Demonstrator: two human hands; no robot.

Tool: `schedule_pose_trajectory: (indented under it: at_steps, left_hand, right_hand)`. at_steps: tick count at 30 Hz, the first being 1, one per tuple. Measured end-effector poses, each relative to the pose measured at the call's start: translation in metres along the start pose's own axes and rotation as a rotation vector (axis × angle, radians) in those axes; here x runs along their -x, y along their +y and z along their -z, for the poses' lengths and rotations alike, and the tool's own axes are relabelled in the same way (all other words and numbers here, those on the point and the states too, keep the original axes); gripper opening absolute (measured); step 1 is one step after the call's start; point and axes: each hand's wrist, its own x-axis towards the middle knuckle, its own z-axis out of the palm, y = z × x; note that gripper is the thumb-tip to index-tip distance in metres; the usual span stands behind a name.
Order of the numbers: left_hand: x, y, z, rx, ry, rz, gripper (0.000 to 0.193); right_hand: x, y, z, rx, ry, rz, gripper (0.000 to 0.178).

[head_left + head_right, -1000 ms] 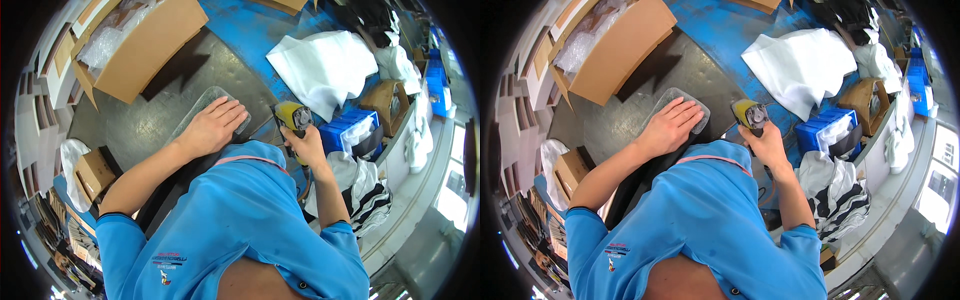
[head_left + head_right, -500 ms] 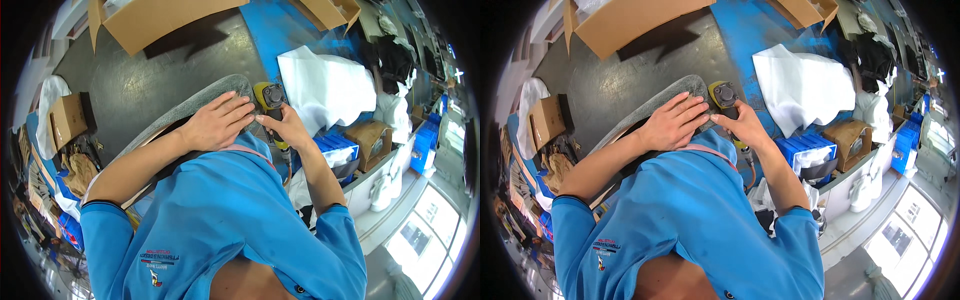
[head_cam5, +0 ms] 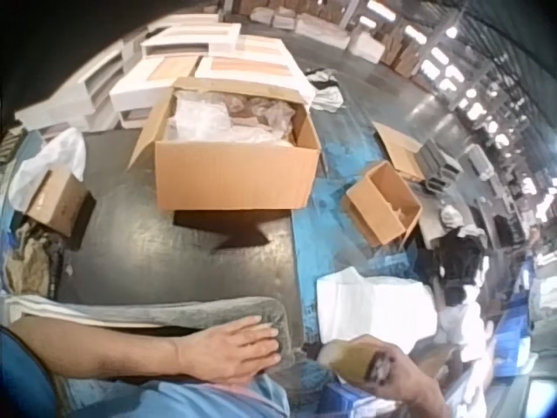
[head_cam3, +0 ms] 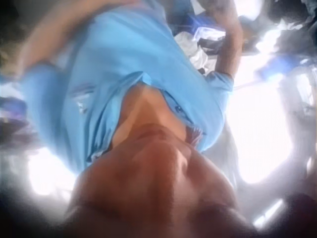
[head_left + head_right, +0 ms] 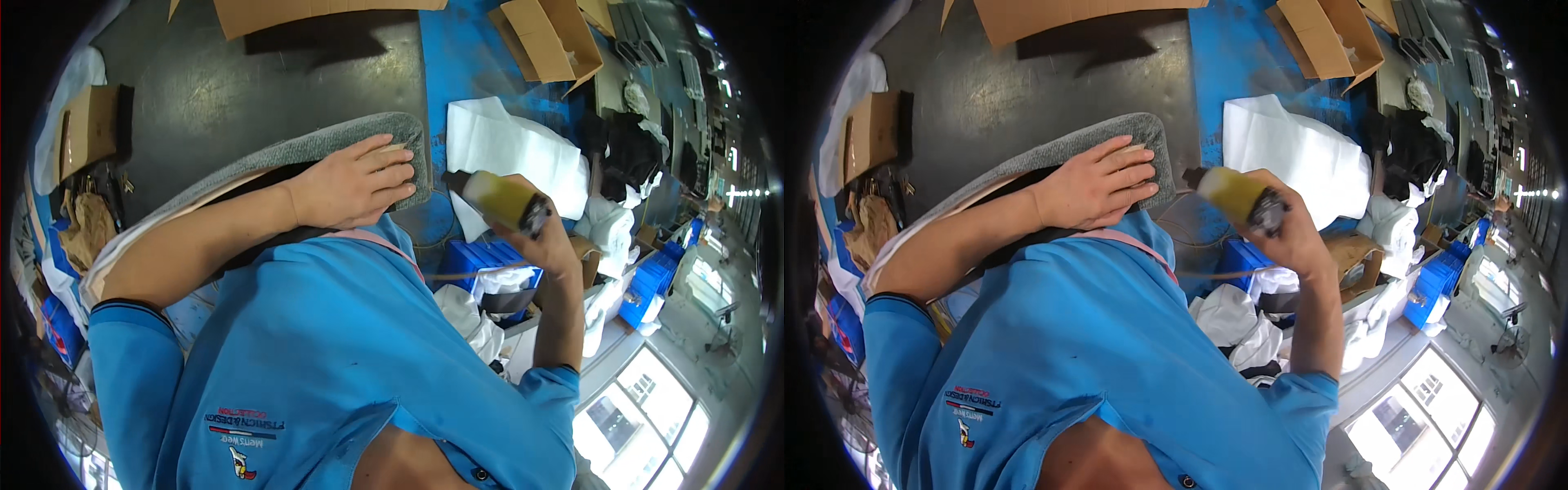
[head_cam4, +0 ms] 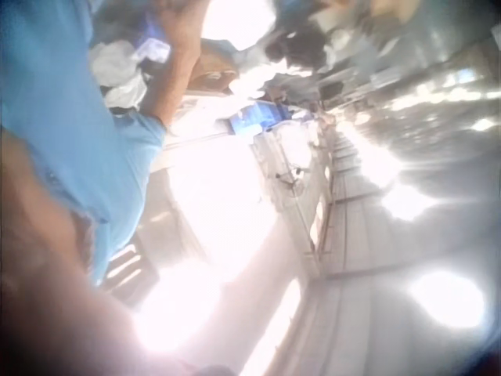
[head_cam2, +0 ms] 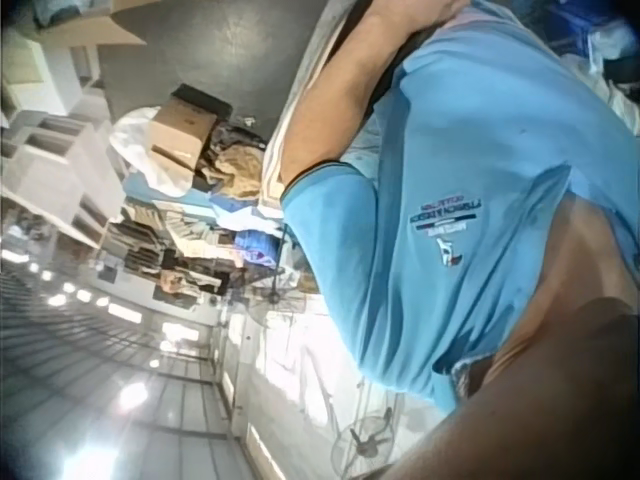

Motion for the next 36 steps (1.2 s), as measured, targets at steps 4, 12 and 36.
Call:
schedule_pose_trajectory:
  at_steps: [4,12,36]
  left_hand:
    - [0.001,0.001,0.002,0.018,0.016,0.008,0.051]
    - [0.002,0.003,-0.002,-0.002,0.038,0.025,0.047]
    - [0.002,0.001,-0.008,0.051,0.218,0.018,0.028]
  right_hand:
    - [-0.031,-0.038,0.009,0.258,-0.305,0.152,0.078]
    - [-0.06,-0.061,0.018,0.471,-0.472,0.23,0.082]
    - [-0.069,-0.065,0.009,0.57,-0.505,0.218,0.071]
